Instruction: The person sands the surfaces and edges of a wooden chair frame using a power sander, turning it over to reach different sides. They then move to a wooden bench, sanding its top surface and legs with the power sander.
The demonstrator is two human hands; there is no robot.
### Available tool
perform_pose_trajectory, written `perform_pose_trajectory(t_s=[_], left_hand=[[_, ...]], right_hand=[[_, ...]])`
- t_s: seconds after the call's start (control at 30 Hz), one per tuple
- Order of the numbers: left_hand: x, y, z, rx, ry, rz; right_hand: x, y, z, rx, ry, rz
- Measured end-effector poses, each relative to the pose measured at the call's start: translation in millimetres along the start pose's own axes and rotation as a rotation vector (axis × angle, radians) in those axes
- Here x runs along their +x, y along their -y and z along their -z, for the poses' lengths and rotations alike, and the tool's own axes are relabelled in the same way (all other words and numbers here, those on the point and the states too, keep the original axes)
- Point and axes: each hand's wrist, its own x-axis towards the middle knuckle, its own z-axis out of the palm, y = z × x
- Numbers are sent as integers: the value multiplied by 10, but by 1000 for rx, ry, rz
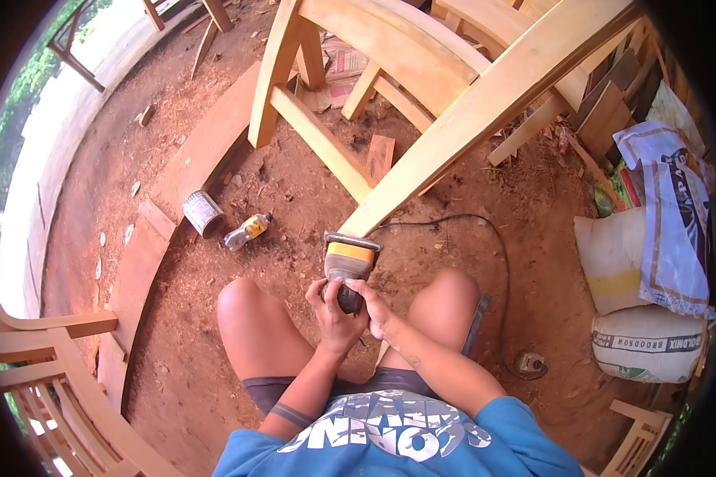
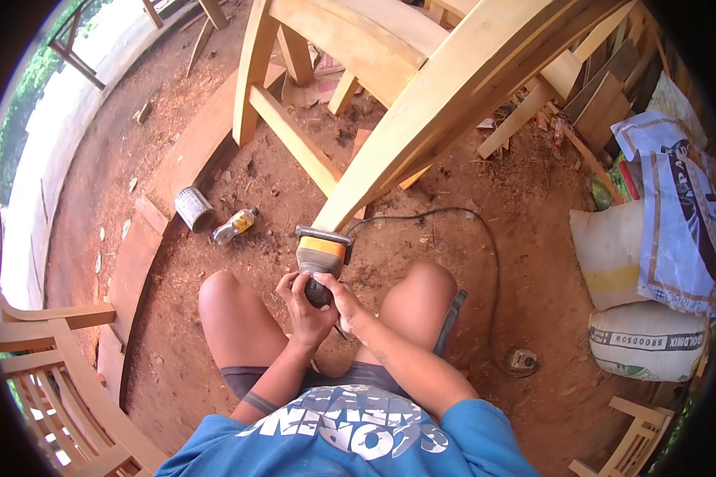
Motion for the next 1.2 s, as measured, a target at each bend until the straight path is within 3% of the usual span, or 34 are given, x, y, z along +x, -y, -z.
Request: perform_pose_trajectory(t_s=[0.23, 0.53, 0.73, 0.93, 1.07, 1.2], left_hand=[[216, -193, 99, 24, 168, -279], [979, -839, -67, -89, 23, -583], [1362, -1525, -170, -121, -91, -682], [1443, -1609, -146, -137, -74, -694], [1058, -1102, -143, -66, -16, -638], [597, -518, -92, 33, 97, -552]], right_hand=[[-149, 322, 141, -14, 90, 150], [-833, 1106, -69, -30, 149, 443], [-1136, 1435, -45, -82, 218, 679], [-1223, 1482, -258, 41, 143, 681], [-862, 992, 17, 20, 211, 588], [-562, 466, 240, 135, 260, 326]])
